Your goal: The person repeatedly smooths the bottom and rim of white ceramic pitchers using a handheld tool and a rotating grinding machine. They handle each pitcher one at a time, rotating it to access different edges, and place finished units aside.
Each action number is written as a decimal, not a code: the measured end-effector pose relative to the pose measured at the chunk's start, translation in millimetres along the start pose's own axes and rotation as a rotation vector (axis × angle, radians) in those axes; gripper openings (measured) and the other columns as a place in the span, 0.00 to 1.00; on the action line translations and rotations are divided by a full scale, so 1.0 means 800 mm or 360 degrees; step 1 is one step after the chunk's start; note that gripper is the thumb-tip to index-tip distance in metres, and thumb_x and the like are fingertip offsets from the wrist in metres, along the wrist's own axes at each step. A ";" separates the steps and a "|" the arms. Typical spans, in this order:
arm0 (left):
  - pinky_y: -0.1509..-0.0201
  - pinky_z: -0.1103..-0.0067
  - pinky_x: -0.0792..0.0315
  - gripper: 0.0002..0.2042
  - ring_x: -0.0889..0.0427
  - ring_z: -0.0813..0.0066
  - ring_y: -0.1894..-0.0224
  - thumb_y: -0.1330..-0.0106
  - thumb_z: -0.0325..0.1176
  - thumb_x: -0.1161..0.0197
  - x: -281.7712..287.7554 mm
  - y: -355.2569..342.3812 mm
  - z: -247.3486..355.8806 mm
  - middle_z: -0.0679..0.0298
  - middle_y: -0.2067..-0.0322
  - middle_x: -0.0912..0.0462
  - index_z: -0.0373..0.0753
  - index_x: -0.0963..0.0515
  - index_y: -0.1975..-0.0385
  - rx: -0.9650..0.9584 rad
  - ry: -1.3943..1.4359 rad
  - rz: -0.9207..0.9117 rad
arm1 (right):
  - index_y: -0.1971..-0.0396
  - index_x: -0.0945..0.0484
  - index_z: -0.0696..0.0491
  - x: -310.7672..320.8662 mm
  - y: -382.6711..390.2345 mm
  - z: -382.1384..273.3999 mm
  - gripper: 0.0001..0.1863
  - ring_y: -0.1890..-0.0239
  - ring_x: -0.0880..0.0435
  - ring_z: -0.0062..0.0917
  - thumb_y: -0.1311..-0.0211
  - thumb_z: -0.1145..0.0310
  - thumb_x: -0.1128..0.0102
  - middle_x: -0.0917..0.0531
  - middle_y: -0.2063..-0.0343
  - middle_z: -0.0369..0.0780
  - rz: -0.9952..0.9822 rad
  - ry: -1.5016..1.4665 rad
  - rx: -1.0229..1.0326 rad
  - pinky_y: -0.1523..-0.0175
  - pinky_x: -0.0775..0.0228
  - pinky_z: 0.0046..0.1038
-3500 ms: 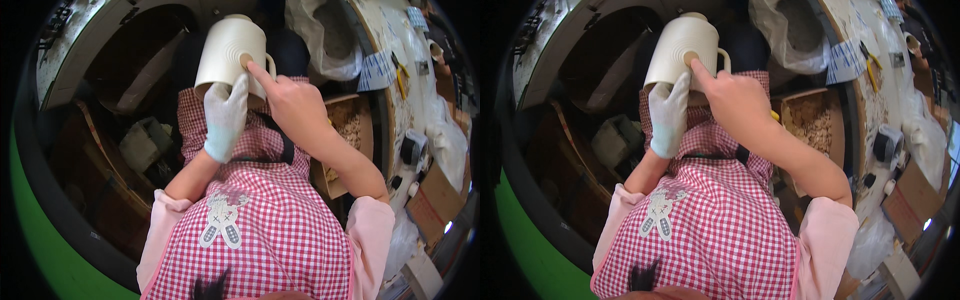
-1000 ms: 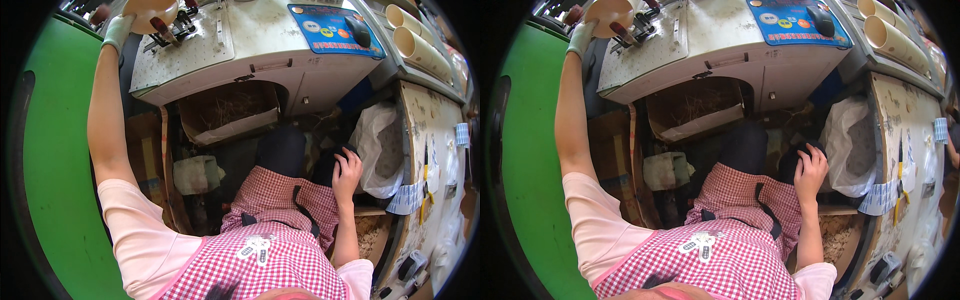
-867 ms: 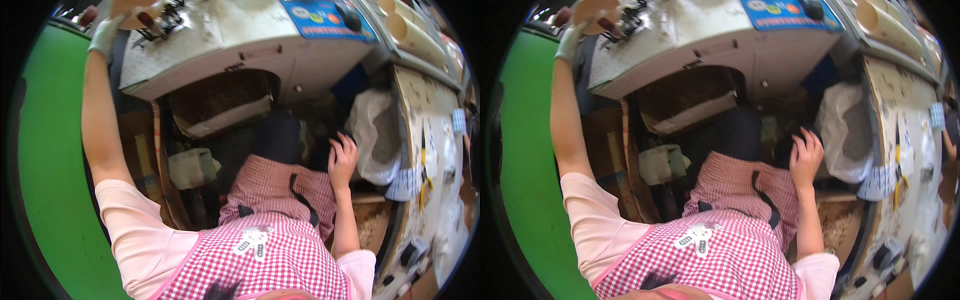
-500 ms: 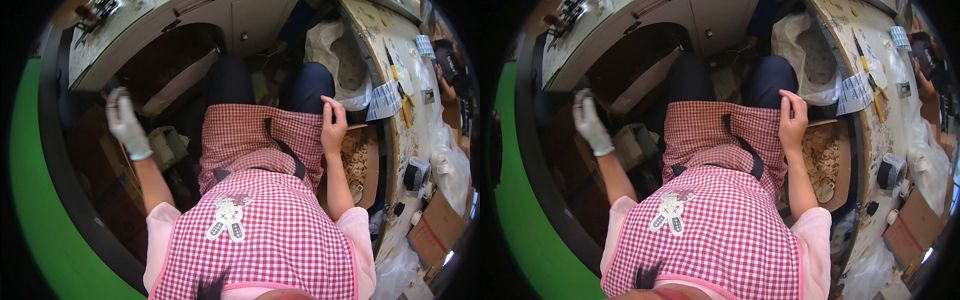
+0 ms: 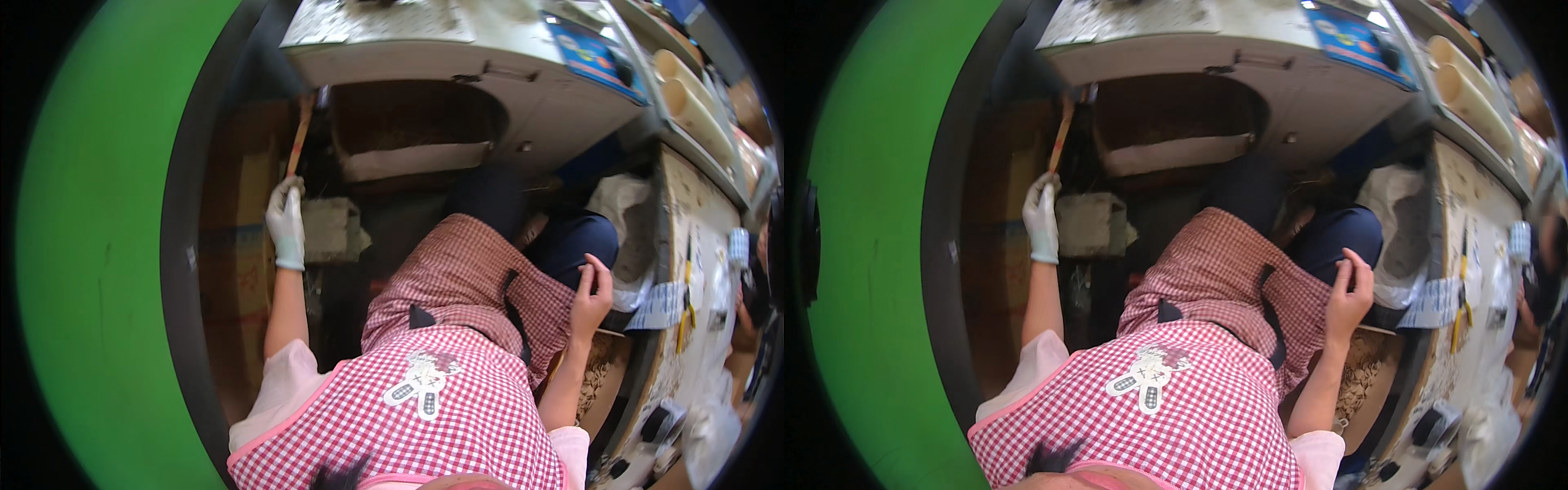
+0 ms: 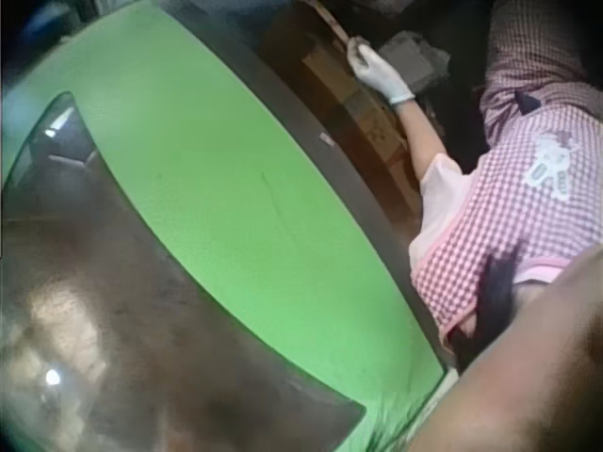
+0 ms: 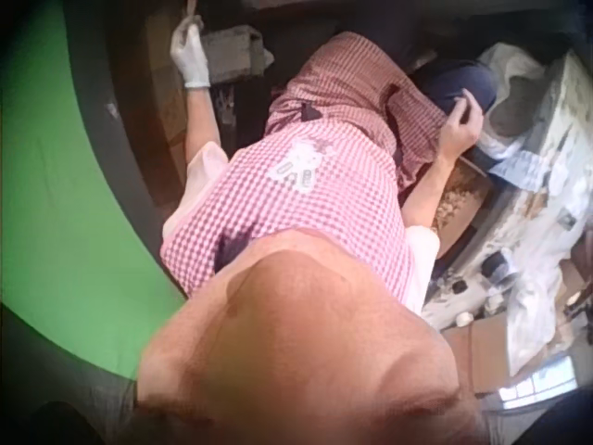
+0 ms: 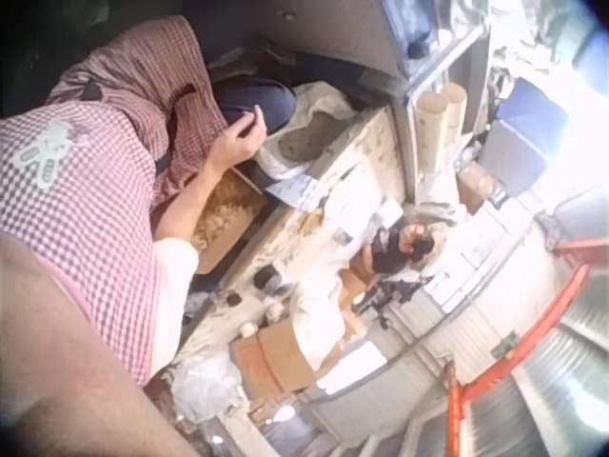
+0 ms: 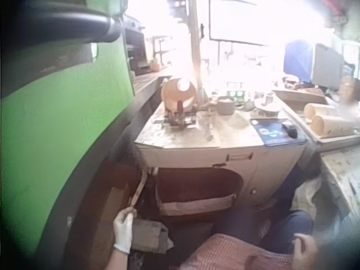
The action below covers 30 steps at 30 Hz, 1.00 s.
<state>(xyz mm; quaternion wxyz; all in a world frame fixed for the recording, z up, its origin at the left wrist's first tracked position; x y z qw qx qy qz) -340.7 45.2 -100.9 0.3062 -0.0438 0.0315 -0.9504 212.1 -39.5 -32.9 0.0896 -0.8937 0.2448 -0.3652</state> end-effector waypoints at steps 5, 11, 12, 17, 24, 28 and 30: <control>0.38 0.74 0.24 0.15 0.16 0.69 0.46 0.24 0.32 0.40 0.122 -0.049 -0.038 0.58 0.46 0.14 0.33 0.19 0.44 0.0022 -0.0486 0.0408 | 0.51 0.14 0.55 -0.048 -0.008 0.034 0.10 0.61 0.15 0.27 0.24 0.71 0.41 0.14 0.65 0.40 -0.0302 0.0245 -0.0063 0.52 0.26 0.28; 0.35 0.66 0.27 0.22 0.20 0.55 0.38 0.27 0.37 0.37 0.273 -0.076 -0.110 0.51 0.39 0.19 0.37 0.25 0.35 0.0380 -0.1376 0.0815 | 0.54 0.13 0.53 -0.076 -0.017 0.055 0.08 0.62 0.18 0.35 0.28 0.72 0.38 0.14 0.63 0.40 -0.0295 0.0852 0.0511 0.53 0.28 0.34; 0.34 0.65 0.27 0.24 0.21 0.54 0.37 0.27 0.39 0.37 0.297 -0.083 -0.119 0.51 0.37 0.20 0.36 0.25 0.35 0.0434 -0.1629 0.0804 | 0.53 0.13 0.53 -0.074 -0.018 0.058 0.09 0.62 0.18 0.34 0.28 0.72 0.37 0.13 0.63 0.40 -0.0299 0.0850 0.0510 0.53 0.29 0.33; 0.30 0.61 0.30 0.33 0.26 0.48 0.32 0.29 0.51 0.38 0.380 -0.159 -0.134 0.44 0.31 0.29 0.31 0.30 0.32 0.0344 -0.2572 0.0797 | 0.53 0.13 0.55 -0.061 -0.024 0.064 0.09 0.62 0.18 0.33 0.28 0.74 0.38 0.12 0.61 0.40 -0.0329 0.0911 0.0486 0.53 0.29 0.32; 0.29 0.62 0.30 0.37 0.28 0.50 0.30 0.29 0.55 0.38 0.389 -0.303 -0.108 0.45 0.29 0.33 0.32 0.32 0.30 0.0392 -0.2043 0.1243 | 0.53 0.13 0.55 -0.045 -0.023 0.067 0.09 0.60 0.18 0.35 0.27 0.74 0.39 0.14 0.62 0.41 -0.0343 0.1076 0.0368 0.51 0.29 0.34; 0.29 0.64 0.30 0.36 0.28 0.55 0.30 0.28 0.54 0.38 0.408 -0.321 -0.107 0.49 0.28 0.32 0.33 0.33 0.29 0.0508 -0.1884 0.1358 | 0.53 0.13 0.55 -0.038 -0.020 0.069 0.09 0.61 0.19 0.34 0.28 0.73 0.38 0.14 0.63 0.41 -0.0356 0.1077 0.0365 0.50 0.29 0.34; 0.29 0.65 0.30 0.35 0.28 0.57 0.30 0.28 0.53 0.38 0.425 -0.306 -0.112 0.51 0.28 0.32 0.34 0.33 0.29 0.0507 -0.1807 0.1355 | 0.53 0.13 0.55 -0.038 -0.020 0.070 0.09 0.61 0.19 0.34 0.28 0.73 0.38 0.15 0.63 0.40 -0.0358 0.1118 0.0364 0.50 0.30 0.34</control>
Point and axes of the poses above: each hand's wrist, its own y-axis away from the middle knuckle, its own x-axis out of the back of the hand, z = x × y, the point moved 2 cm from there along -y, towards the middle knuckle
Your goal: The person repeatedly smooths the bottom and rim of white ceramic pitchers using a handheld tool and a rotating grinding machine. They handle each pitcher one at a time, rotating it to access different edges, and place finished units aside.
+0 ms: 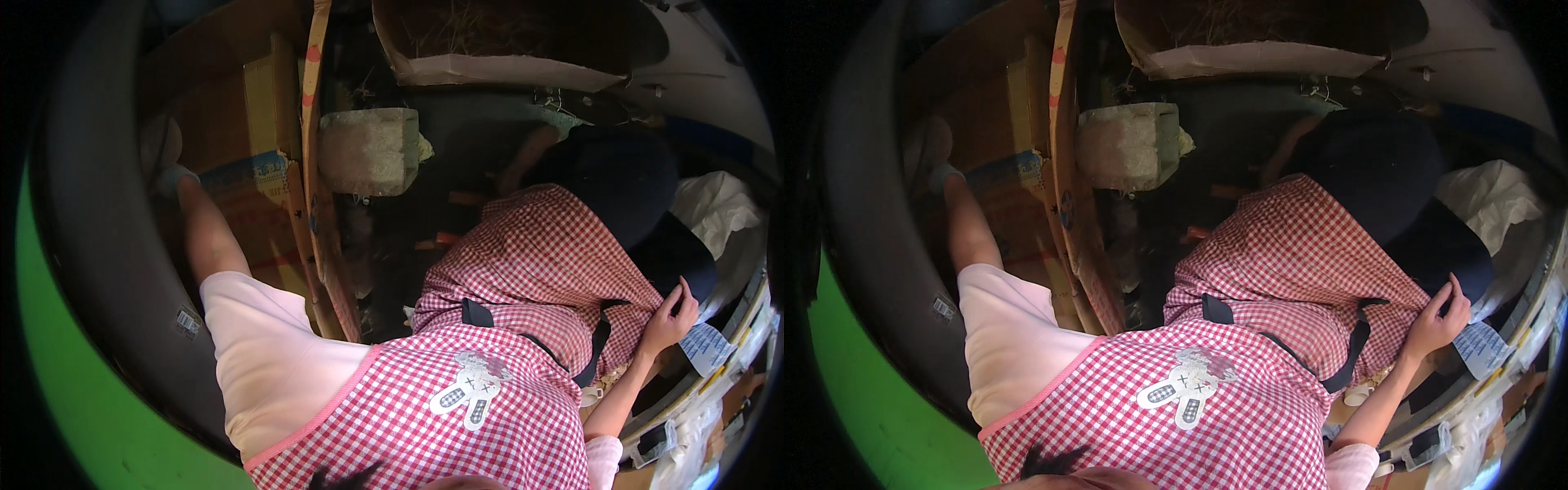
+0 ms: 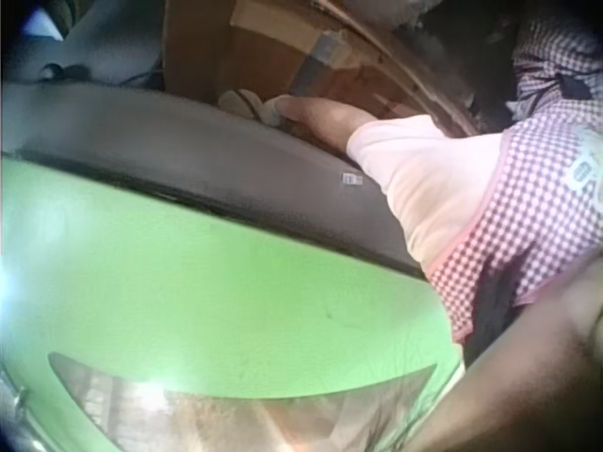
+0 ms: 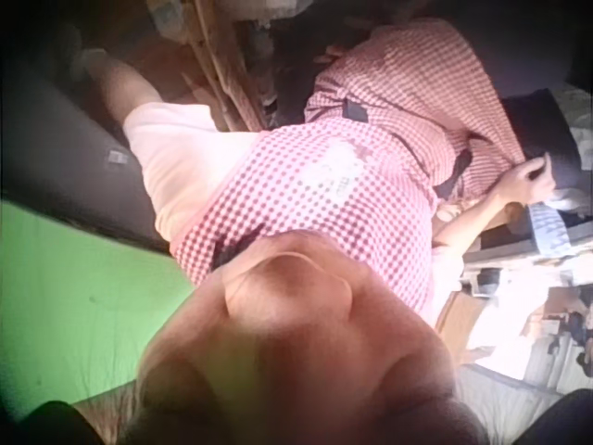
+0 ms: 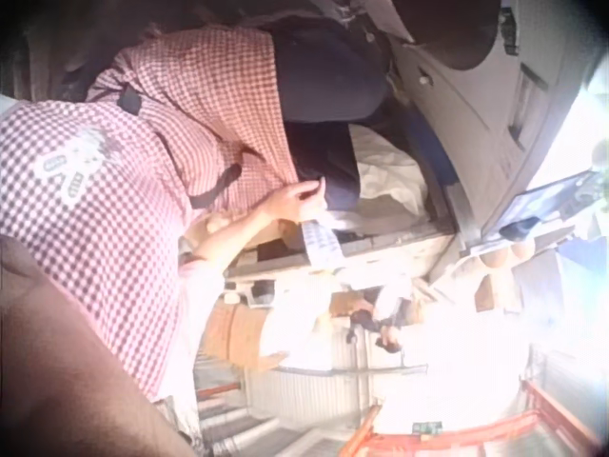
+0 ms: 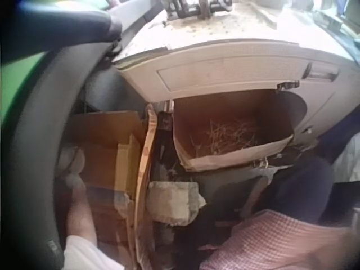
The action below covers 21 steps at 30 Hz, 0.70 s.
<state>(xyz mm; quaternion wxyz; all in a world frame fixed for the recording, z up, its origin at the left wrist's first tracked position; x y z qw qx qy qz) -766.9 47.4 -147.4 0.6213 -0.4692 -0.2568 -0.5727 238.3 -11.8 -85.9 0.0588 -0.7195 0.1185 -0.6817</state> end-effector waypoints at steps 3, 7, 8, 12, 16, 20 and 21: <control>0.29 0.66 0.30 0.35 0.28 0.61 0.30 0.28 0.52 0.38 0.003 0.003 -0.031 0.54 0.27 0.31 0.35 0.34 0.28 0.0072 0.0152 -0.0060 | 0.54 0.13 0.53 -0.003 -0.003 -0.002 0.08 0.61 0.20 0.35 0.28 0.73 0.38 0.15 0.64 0.40 0.0025 -0.0006 -0.0010 0.51 0.30 0.34; 0.28 0.65 0.30 0.34 0.30 0.61 0.28 0.27 0.47 0.37 -0.005 -0.003 -0.021 0.56 0.27 0.33 0.34 0.36 0.28 -0.0190 -0.0008 0.0051 | 0.54 0.14 0.53 -0.007 -0.009 -0.007 0.08 0.61 0.20 0.36 0.30 0.75 0.38 0.17 0.64 0.41 0.0031 -0.0014 0.0045 0.52 0.30 0.34; 0.28 0.65 0.30 0.33 0.30 0.60 0.28 0.27 0.46 0.38 -0.010 -0.009 -0.010 0.55 0.27 0.32 0.34 0.35 0.28 -0.0188 -0.0052 0.0082 | 0.55 0.14 0.53 -0.007 -0.010 -0.008 0.08 0.61 0.21 0.37 0.30 0.75 0.38 0.17 0.65 0.41 0.0029 -0.0017 0.0054 0.52 0.30 0.34; 0.28 0.62 0.30 0.30 0.29 0.56 0.30 0.26 0.43 0.40 -0.024 -0.021 0.028 0.53 0.29 0.31 0.33 0.34 0.29 -0.0044 0.0237 -0.0114 | 0.56 0.14 0.53 -0.004 -0.007 -0.008 0.08 0.63 0.22 0.36 0.30 0.74 0.38 0.18 0.66 0.41 0.0057 0.0012 0.0045 0.54 0.30 0.34; 0.28 0.59 0.30 0.27 0.27 0.53 0.31 0.24 0.39 0.42 -0.014 0.028 0.033 0.51 0.31 0.29 0.33 0.33 0.30 0.0215 0.1093 -0.0460 | 0.56 0.14 0.53 -0.001 -0.004 -0.005 0.07 0.64 0.22 0.36 0.31 0.75 0.38 0.19 0.67 0.41 0.0114 -0.0001 -0.0016 0.55 0.30 0.34; 0.29 0.56 0.30 0.24 0.26 0.49 0.33 0.23 0.35 0.45 0.035 0.172 0.002 0.50 0.33 0.28 0.33 0.31 0.31 0.0633 0.2163 -0.0977 | 0.57 0.14 0.54 0.003 -0.009 -0.014 0.07 0.64 0.22 0.37 0.32 0.75 0.37 0.19 0.68 0.42 0.0125 -0.0067 -0.0030 0.55 0.30 0.35; 0.29 0.55 0.30 0.23 0.26 0.48 0.33 0.23 0.34 0.45 0.052 0.218 -0.009 0.49 0.33 0.27 0.33 0.31 0.31 0.0751 0.2349 -0.1133 | 0.57 0.14 0.54 0.005 -0.012 -0.021 0.07 0.64 0.22 0.38 0.32 0.75 0.37 0.18 0.68 0.42 0.0137 -0.0129 -0.0032 0.55 0.30 0.36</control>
Point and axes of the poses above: each hand's wrist, its own y-axis away from the middle knuckle, its own x-axis out of the back of the hand, z = x × y, the point moved 2 cm from there along -y, towards the middle knuckle
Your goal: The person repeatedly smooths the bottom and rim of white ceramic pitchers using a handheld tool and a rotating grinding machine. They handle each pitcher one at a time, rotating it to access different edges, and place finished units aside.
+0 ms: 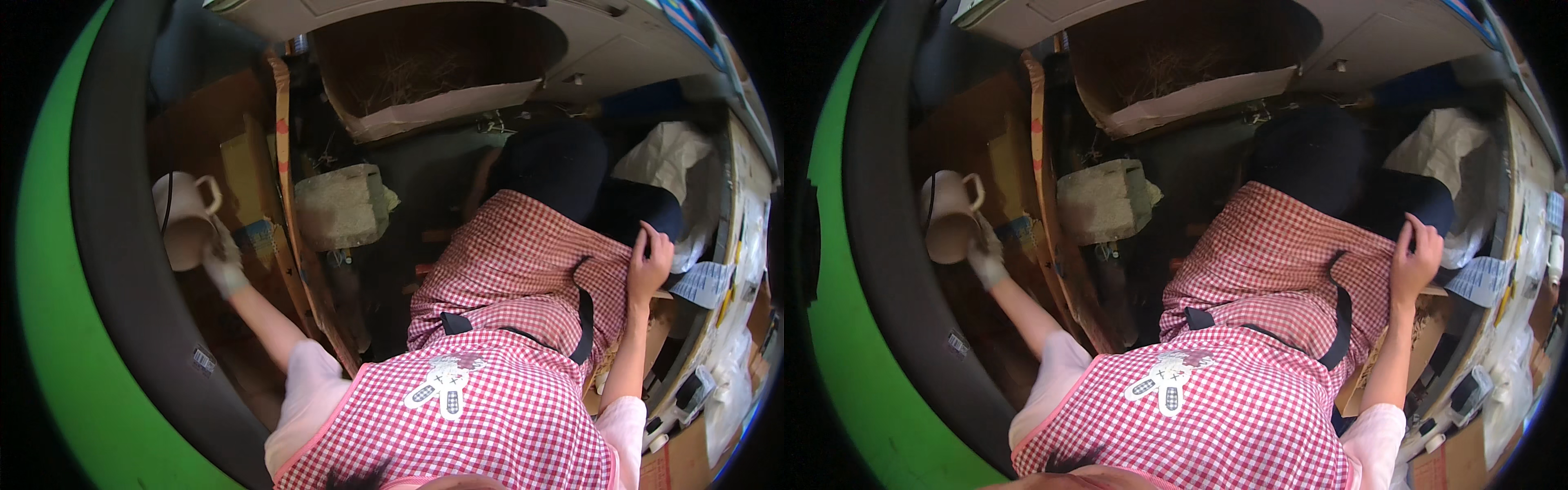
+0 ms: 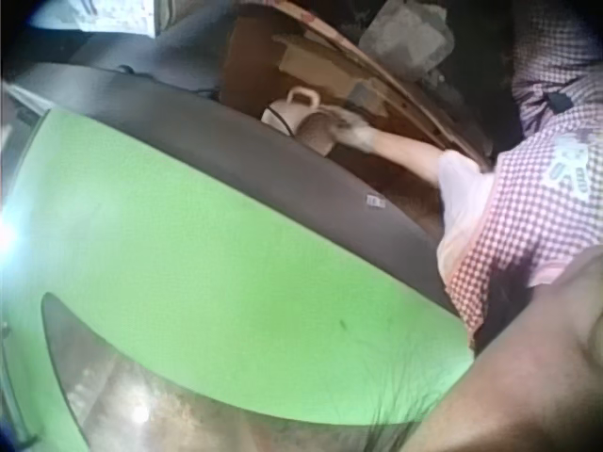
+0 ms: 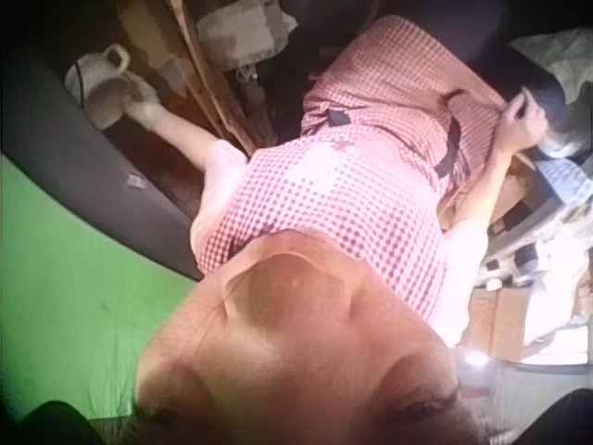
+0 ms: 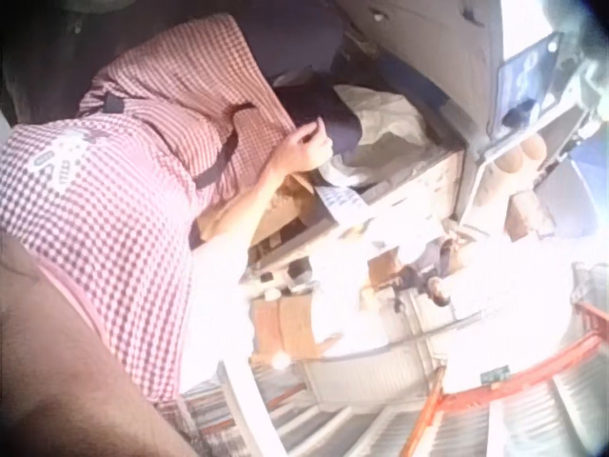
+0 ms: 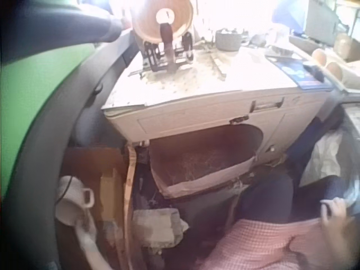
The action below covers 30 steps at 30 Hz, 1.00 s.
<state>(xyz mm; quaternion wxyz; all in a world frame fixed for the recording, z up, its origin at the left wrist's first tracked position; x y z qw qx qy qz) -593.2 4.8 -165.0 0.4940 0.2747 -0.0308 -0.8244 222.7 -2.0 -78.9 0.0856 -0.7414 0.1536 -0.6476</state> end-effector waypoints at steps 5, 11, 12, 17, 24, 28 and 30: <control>0.31 0.56 0.29 0.21 0.24 0.50 0.36 0.23 0.33 0.45 -0.026 0.221 -0.093 0.50 0.36 0.24 0.33 0.28 0.34 0.0665 0.0321 -0.0363 | 0.44 0.17 0.57 -0.007 -0.012 -0.067 0.15 0.58 0.16 0.18 0.23 0.67 0.40 0.13 0.57 0.37 -0.0556 -0.1410 -0.0860 0.50 0.25 0.21; 0.36 0.63 0.27 0.18 0.22 0.58 0.40 0.23 0.35 0.43 -0.116 0.428 -0.224 0.53 0.41 0.20 0.34 0.24 0.38 0.1429 0.0018 -0.1170 | 0.21 0.48 0.60 0.019 -0.065 -0.153 0.68 0.24 0.34 0.38 0.50 0.31 0.25 0.37 0.24 0.51 -0.0811 -0.2853 -0.0201 0.23 0.39 0.40; 0.37 0.64 0.26 0.18 0.22 0.60 0.41 0.23 0.35 0.43 -0.132 0.452 -0.238 0.54 0.42 0.20 0.34 0.23 0.38 0.1498 -0.0105 -0.1368 | 0.22 0.47 0.60 0.030 -0.072 -0.149 0.64 0.24 0.33 0.37 0.48 0.37 0.24 0.35 0.25 0.50 -0.0715 -0.2950 -0.0094 0.23 0.39 0.39; 0.41 0.70 0.25 0.16 0.20 0.66 0.45 0.23 0.36 0.41 -0.236 0.475 -0.215 0.57 0.45 0.16 0.34 0.20 0.42 0.0662 -0.1203 -0.2520 | 0.29 0.35 0.58 0.106 -0.058 -0.087 0.56 0.31 0.25 0.33 0.59 0.60 0.13 0.25 0.32 0.46 -0.0556 -0.2768 -0.0091 0.26 0.35 0.35; 0.22 0.63 0.40 0.40 0.34 0.50 0.25 0.32 0.42 0.29 -0.363 0.559 -0.095 0.47 0.25 0.38 0.38 0.40 0.23 -0.0265 -0.0671 -0.2406 | 0.38 0.25 0.55 0.149 -0.021 -0.141 0.46 0.39 0.24 0.38 0.57 0.53 0.13 0.21 0.44 0.43 0.0060 -0.1581 0.0227 0.31 0.33 0.40; 0.31 0.55 0.29 0.41 0.33 0.39 0.27 0.40 0.54 0.24 -0.400 0.596 -0.086 0.42 0.27 0.37 0.48 0.31 0.28 -0.1256 -0.1142 -0.2802 | 0.34 0.28 0.59 0.129 -0.032 -0.155 0.36 0.35 0.26 0.41 0.35 0.55 0.28 0.23 0.39 0.49 0.0027 -0.1762 0.0376 0.30 0.34 0.41; 0.29 0.56 0.30 0.39 0.34 0.42 0.27 0.43 0.55 0.22 -0.399 0.587 -0.084 0.45 0.25 0.42 0.43 0.29 0.34 -0.1390 -0.1326 -0.2618 | 0.34 0.28 0.59 0.123 -0.034 -0.094 0.29 0.38 0.21 0.39 0.28 0.60 0.35 0.21 0.40 0.48 -0.0534 -0.2206 0.0218 0.31 0.30 0.38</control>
Point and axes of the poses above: each hand's wrist, its own y-axis away from the middle knuckle, its own x-axis out of the back of the hand, z = x × y, the point moved 2 cm from there along -y, towards the middle knuckle
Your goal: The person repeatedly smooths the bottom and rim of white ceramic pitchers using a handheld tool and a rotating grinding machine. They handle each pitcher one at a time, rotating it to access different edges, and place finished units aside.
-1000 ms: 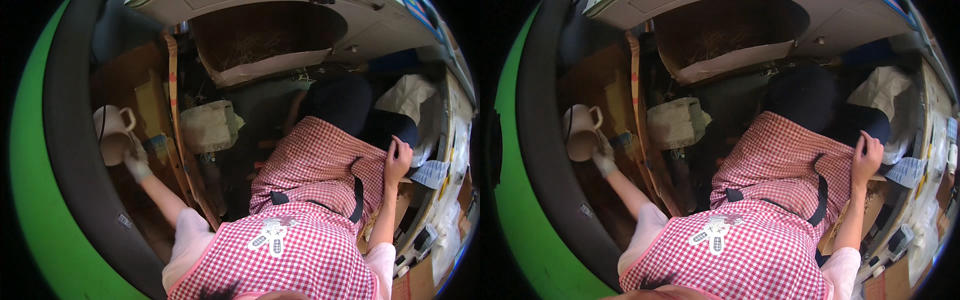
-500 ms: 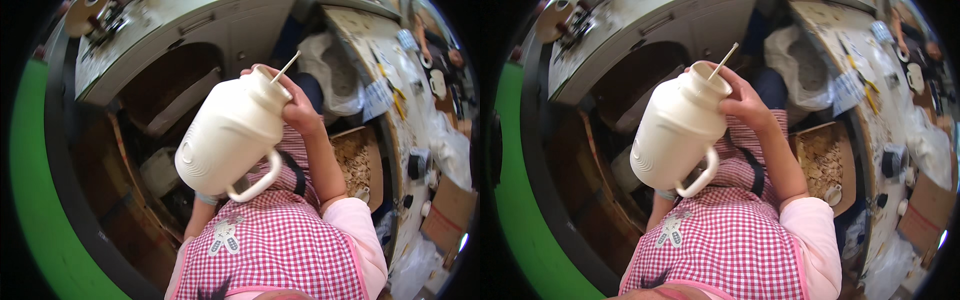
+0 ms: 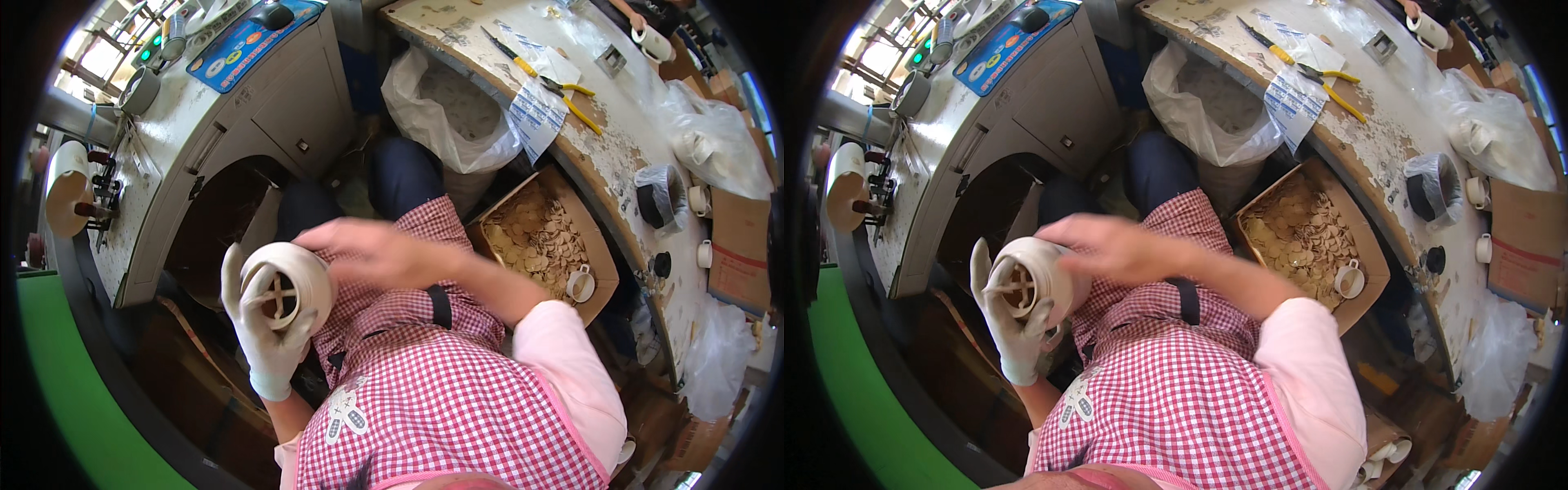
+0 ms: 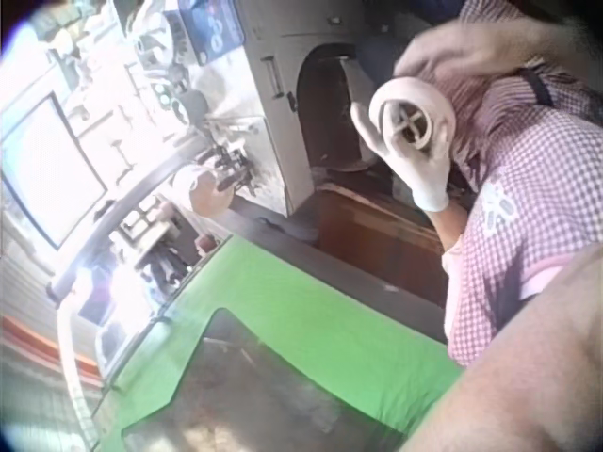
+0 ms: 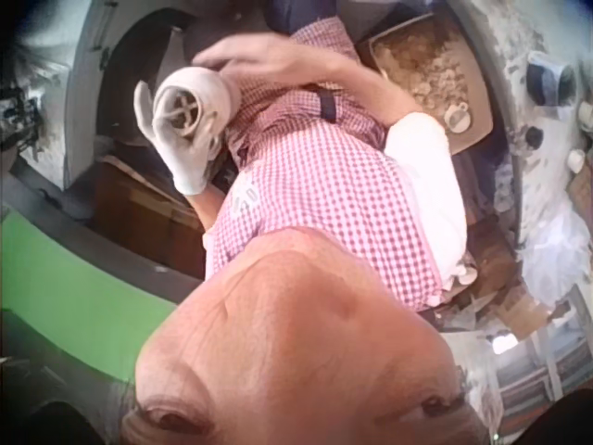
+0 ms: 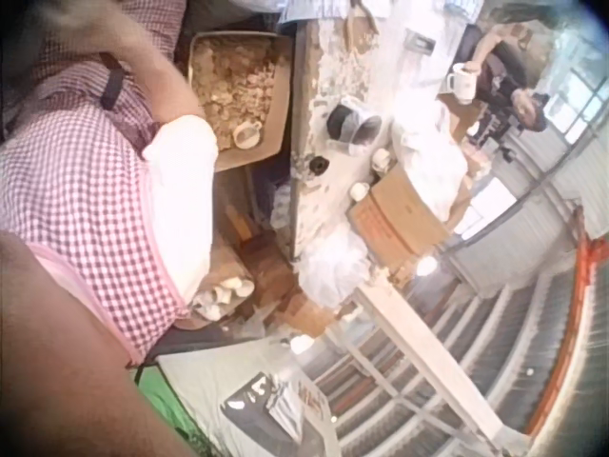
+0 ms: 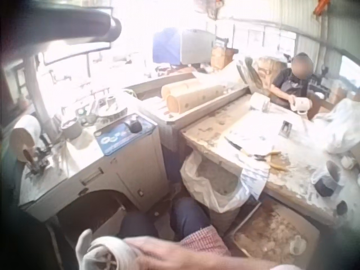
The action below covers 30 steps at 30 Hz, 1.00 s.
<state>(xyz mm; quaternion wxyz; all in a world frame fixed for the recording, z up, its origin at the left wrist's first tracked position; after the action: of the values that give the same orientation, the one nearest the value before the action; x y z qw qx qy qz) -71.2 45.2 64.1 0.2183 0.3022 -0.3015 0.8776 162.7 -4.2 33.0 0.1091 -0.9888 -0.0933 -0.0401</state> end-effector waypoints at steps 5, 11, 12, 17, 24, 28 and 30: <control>0.22 0.55 0.41 0.29 0.40 0.47 0.22 0.42 0.51 0.21 0.019 0.025 -0.032 0.47 0.24 0.43 0.43 0.26 0.49 0.0259 0.0462 0.0243 | 0.50 0.15 0.49 0.305 0.056 0.035 0.15 0.51 0.14 0.27 0.28 0.57 0.37 0.12 0.52 0.39 0.1227 0.1193 -0.0447 0.44 0.23 0.29; 0.25 0.57 0.34 0.18 0.36 0.42 0.24 0.34 0.45 0.25 0.011 0.048 -0.079 0.42 0.24 0.41 0.37 0.20 0.61 0.0326 0.0544 0.0698 | 0.54 0.19 0.59 0.564 0.054 0.128 0.15 0.50 0.18 0.51 0.36 0.67 0.42 0.17 0.55 0.56 0.0604 0.2708 -0.0755 0.41 0.26 0.48; 0.28 0.59 0.31 0.18 0.30 0.46 0.28 0.32 0.46 0.27 0.011 0.054 -0.088 0.43 0.27 0.35 0.36 0.21 0.59 0.0421 0.0506 0.0776 | 0.57 0.20 0.61 0.579 0.049 0.144 0.14 0.50 0.18 0.52 0.40 0.71 0.45 0.17 0.56 0.56 0.0601 0.2685 -0.0606 0.41 0.25 0.49; 0.38 0.75 0.31 0.25 0.26 0.76 0.45 0.23 0.54 0.39 0.008 0.080 -0.087 0.61 0.48 0.22 0.36 0.26 0.46 0.0826 0.0515 0.0906 | 0.52 0.21 0.60 0.568 0.012 0.136 0.20 0.67 0.17 0.38 0.28 0.57 0.48 0.17 0.68 0.47 0.1276 0.1843 -0.1090 0.60 0.24 0.40; 0.30 0.51 0.29 0.24 0.21 0.46 0.35 0.57 0.52 0.16 0.061 0.015 -0.040 0.48 0.41 0.18 0.46 0.19 0.66 -0.0015 -0.0386 0.0152 | 0.40 0.24 0.55 0.174 -0.036 0.018 0.19 0.77 0.34 0.07 0.16 0.60 0.56 0.29 0.75 0.28 0.0297 -0.0422 -0.0917 0.79 0.46 0.14; 0.30 0.51 0.29 0.24 0.19 0.45 0.36 0.59 0.51 0.15 0.023 -0.012 -0.044 0.51 0.42 0.16 0.49 0.21 0.67 -0.0192 -0.0358 -0.0190 | 0.53 0.19 0.56 0.032 -0.055 -0.044 0.12 0.74 0.21 0.23 0.26 0.63 0.40 0.22 0.73 0.34 -0.0356 0.1192 0.0342 0.70 0.28 0.25; 0.32 0.52 0.27 0.26 0.19 0.45 0.37 0.60 0.52 0.15 0.004 -0.011 -0.036 0.53 0.43 0.16 0.49 0.21 0.66 -0.0327 -0.0343 -0.0190 | 0.56 0.20 0.56 0.011 -0.055 -0.056 0.12 0.72 0.19 0.26 0.31 0.64 0.35 0.21 0.72 0.36 -0.0459 0.1516 0.0296 0.69 0.26 0.26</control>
<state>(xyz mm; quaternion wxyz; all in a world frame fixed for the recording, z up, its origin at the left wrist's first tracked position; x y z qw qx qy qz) -79.8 70.9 51.3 0.2663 0.3881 -0.3927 0.7901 159.8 29.8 86.7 0.2205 -0.8239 -0.1719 -0.4929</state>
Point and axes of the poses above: each hand's wrist, its own y-axis away from the middle knuckle, its own x-axis out of the back of the hand, z = x × y, the point moved 2 cm from there along -y, towards the middle knuckle
